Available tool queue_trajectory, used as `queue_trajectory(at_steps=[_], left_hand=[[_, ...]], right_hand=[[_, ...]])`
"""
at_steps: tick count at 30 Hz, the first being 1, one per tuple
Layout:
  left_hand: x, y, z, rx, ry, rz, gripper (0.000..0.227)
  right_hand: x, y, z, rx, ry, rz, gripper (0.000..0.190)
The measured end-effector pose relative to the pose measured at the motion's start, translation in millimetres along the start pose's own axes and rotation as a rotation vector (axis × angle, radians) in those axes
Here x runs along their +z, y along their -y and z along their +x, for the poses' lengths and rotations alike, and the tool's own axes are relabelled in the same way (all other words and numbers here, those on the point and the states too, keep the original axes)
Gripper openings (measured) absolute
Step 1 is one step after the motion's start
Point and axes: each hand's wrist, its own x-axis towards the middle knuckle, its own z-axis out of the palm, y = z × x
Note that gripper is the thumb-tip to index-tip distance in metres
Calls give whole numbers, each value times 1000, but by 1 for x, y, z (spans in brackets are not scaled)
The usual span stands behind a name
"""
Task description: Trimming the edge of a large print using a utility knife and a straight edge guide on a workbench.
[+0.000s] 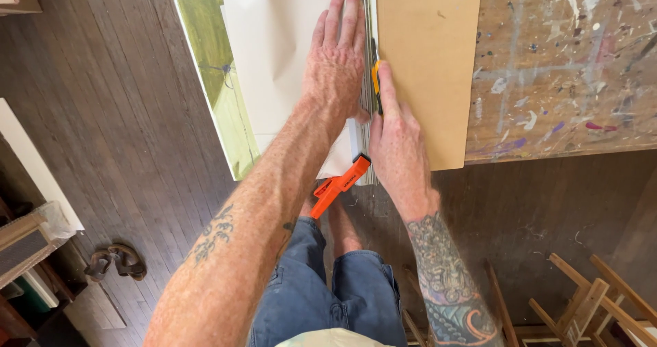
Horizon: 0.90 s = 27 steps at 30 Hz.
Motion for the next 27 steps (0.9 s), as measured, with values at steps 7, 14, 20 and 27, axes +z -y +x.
queue_trajectory(at_steps=[7, 14, 20, 27], left_hand=[[0, 1, 2, 29, 58, -51, 183], [-4, 3, 0, 37, 56, -64, 184], [0, 1, 4, 41, 72, -19, 185], [1, 3, 5, 55, 47, -60, 184]], right_hand=[[1, -4, -38, 132, 73, -7, 76], [5, -13, -71, 203, 126, -9, 73], [15, -27, -101, 230, 138, -30, 73], [21, -41, -134, 250, 167, -87, 73]])
